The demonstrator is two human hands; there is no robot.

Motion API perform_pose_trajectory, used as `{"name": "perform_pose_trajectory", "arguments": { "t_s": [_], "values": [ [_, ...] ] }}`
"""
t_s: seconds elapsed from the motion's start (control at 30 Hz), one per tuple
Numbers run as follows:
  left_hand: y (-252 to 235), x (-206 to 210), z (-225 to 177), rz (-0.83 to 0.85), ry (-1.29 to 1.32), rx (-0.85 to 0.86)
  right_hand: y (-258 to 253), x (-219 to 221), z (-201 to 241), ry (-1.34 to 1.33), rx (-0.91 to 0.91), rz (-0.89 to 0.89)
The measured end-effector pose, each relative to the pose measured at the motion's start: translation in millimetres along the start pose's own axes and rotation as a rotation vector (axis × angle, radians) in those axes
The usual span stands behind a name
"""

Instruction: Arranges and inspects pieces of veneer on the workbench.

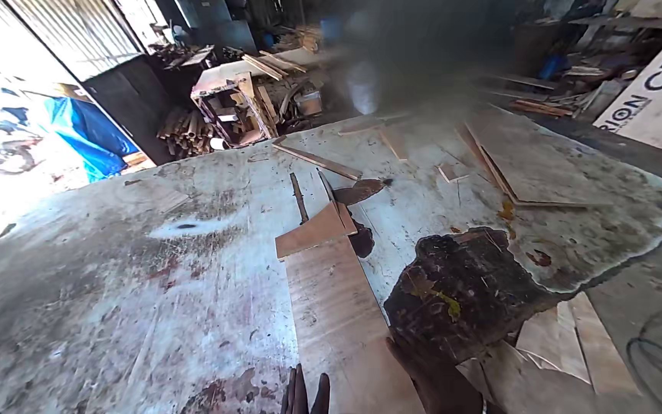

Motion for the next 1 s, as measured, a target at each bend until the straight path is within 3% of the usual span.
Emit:
{"name": "perform_pose_trajectory", "arguments": {
  "t_s": [0.73, 0.87, 1.0],
  "values": [
    [-63.0, -9.5, 47.3, -0.011, -0.017, -0.043, -82.6, -2.2, -9.5, 0.085, 0.093, 0.202],
    [-56.3, -7.1, 44.9, -0.003, -0.054, -0.057, -76.8, -0.7, -8.8, 0.109, 0.091, 0.199],
    [-14.4, -8.7, 16.4, 0.049, 0.027, -0.082, -34.7, 0.3, -0.5, 0.061, -0.031, 0.051]
  ]
}}
Point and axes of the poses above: each hand's wrist, its own y-axis away from the middle knuckle, its own x-axis out of the palm, z = x × y, the point moved 10 cm from there along -y, towards the middle knuckle, and after that the axes turned 15 degrees about x, right-handed, at the moved point
